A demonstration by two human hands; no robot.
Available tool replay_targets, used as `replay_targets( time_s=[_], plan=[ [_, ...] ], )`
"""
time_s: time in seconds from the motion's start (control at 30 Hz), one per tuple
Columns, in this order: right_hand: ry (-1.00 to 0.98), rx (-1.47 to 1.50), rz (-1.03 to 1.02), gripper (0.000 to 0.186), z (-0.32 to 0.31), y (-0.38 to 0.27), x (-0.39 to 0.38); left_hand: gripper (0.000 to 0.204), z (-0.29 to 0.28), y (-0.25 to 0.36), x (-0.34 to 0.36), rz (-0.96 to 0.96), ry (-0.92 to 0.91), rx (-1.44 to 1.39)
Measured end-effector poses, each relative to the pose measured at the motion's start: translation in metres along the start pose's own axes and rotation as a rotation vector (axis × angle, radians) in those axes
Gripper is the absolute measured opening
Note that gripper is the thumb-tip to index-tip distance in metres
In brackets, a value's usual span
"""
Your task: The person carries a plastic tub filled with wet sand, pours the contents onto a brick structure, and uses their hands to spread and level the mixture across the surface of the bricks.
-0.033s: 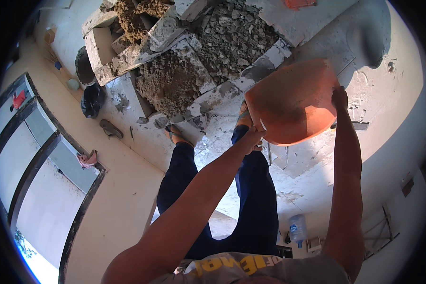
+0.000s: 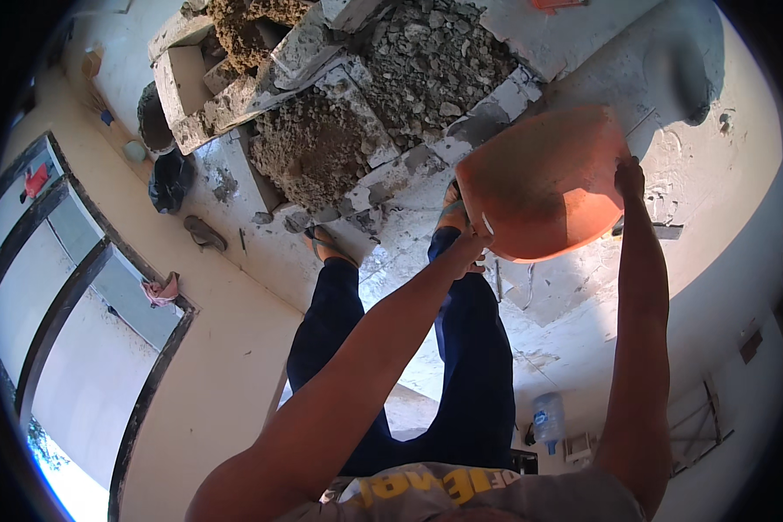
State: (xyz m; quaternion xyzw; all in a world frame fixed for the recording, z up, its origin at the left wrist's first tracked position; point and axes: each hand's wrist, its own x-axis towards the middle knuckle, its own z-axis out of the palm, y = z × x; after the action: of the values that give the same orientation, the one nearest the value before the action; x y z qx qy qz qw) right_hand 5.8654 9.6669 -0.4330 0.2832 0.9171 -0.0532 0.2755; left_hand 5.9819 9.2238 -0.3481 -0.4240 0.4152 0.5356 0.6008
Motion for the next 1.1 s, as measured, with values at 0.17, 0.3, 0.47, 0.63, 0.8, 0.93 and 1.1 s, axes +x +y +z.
replay_targets(
  time_s=[0.17,0.3,0.47,0.63,0.8,0.93,1.1],
  plan=[
    [0.111,0.089,0.269,0.058,0.008,-0.061,-0.028,0.049,-0.088,0.006,0.000,0.355,0.224,0.478],
    [0.536,0.138,-0.088,0.064,0.003,-0.110,-0.103,0.060,-0.156,0.025,-0.051,0.634,1.110,0.514],
    [0.151,0.532,-0.727,0.065,0.001,-0.301,-0.233,0.085,-0.259,0.082,-0.105,0.863,1.463,0.883],
    [-0.038,0.379,-1.112,0.094,0.074,-0.449,-0.304,0.077,-0.341,0.087,-0.080,0.843,1.234,0.977],
    [0.193,0.287,-1.230,0.101,0.142,-0.551,-0.307,0.074,-0.407,0.066,-0.037,1.139,1.314,0.886],
    [0.306,0.153,-1.289,0.105,0.173,-0.577,-0.290,0.074,-0.416,0.059,-0.027,1.163,1.340,0.778],
    [0.394,-0.023,-1.390,0.067,0.178,-0.634,-0.297,0.072,-0.415,0.045,-0.017,1.045,1.487,0.360]
  ],
)
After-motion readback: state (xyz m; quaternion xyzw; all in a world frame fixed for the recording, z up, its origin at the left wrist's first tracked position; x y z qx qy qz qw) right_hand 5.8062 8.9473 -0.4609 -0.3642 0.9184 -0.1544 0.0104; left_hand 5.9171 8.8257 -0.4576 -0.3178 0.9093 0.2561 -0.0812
